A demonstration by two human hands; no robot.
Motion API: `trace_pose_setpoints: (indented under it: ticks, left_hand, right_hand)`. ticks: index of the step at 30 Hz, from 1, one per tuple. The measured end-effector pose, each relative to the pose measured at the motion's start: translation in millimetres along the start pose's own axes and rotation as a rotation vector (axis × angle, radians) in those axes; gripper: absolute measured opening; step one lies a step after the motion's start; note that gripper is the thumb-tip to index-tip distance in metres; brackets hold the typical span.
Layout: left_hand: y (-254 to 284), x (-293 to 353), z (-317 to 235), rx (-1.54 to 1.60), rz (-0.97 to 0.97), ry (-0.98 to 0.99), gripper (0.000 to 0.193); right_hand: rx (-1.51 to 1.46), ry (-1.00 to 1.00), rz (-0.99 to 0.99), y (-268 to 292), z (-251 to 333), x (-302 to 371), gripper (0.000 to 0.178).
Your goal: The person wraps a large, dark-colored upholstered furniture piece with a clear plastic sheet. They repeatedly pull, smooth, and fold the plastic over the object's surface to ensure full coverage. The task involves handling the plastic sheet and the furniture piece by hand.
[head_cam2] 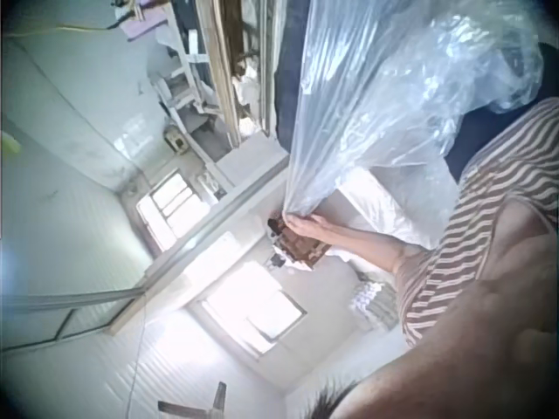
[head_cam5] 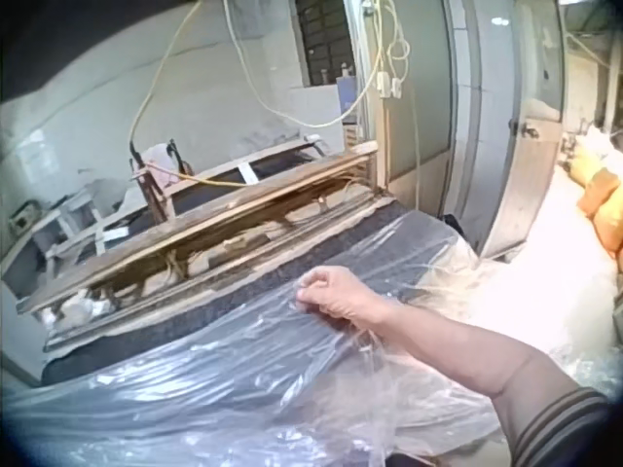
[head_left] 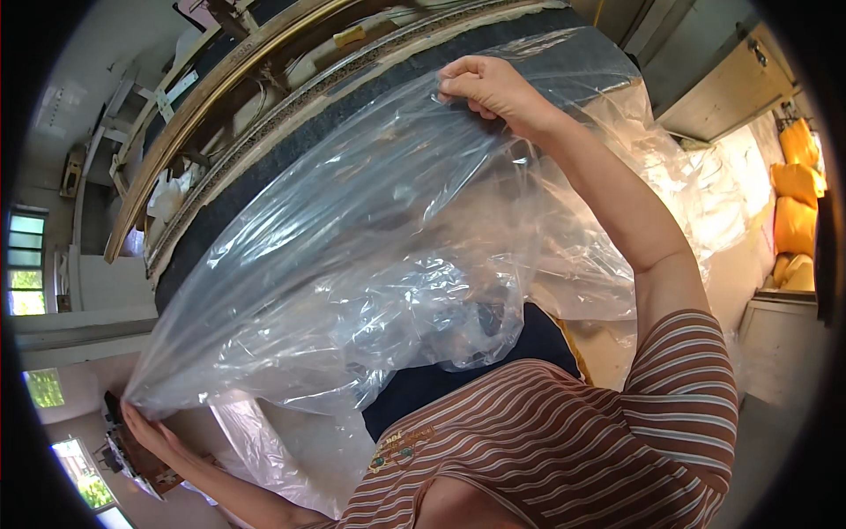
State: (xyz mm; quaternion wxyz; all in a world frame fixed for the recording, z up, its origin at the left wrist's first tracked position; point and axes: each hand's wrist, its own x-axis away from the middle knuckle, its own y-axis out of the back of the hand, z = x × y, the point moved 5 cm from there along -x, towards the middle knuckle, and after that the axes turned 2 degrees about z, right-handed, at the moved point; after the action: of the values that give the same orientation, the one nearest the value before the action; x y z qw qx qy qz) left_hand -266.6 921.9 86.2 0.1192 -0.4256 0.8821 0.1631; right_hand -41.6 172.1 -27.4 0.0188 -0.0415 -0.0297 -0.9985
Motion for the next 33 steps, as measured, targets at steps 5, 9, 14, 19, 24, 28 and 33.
trace_pose_setpoints:
  ticks: [5, 9, 14, 19, 24, 28, 33]
  left_hand:
    - [28.4, 39.5, 26.3, -0.686, 0.167, -0.066, 0.027]
    - [-69.3, 62.6, 12.4, -1.445, 0.482, -0.444, 0.029]
    - [-303.6, 149.8, -83.8, -0.556, 0.785, -0.639, 0.015]
    - [-468.0, 271.8, -167.1, -0.165, 1.104, -0.828, 0.02]
    - [-549.1, 325.1, -186.6, 0.129, 1.28, -0.859, 0.023]
    - [-569.2, 338.3, -158.4, 0.504, 1.352, -0.321, 0.012]
    - [-576.0, 335.8, -111.7, 0.801, 1.22, 0.665, 0.016]
  right_hand:
    - [0.199, 0.267, 0.039, 2.3, 0.2, 21.7, 0.026]
    - [0.213, 0.342, -0.012, 9.3, -1.6, 46.0, 0.03]
    - [0.27, 0.393, -0.018, 13.8, 12.2, 69.6, 0.037]
    - [0.257, 0.365, 0.012, 18.0, 16.6, 77.1, 0.04]
    - [0.072, 0.255, 0.142, 21.4, 16.4, 78.1, 0.042]
    - [-0.455, -0.1, 0.352, 30.6, 12.2, 72.5, 0.049]
    - [0.284, 0.291, 0.134, 73.3, 34.4, 36.8, 0.035]
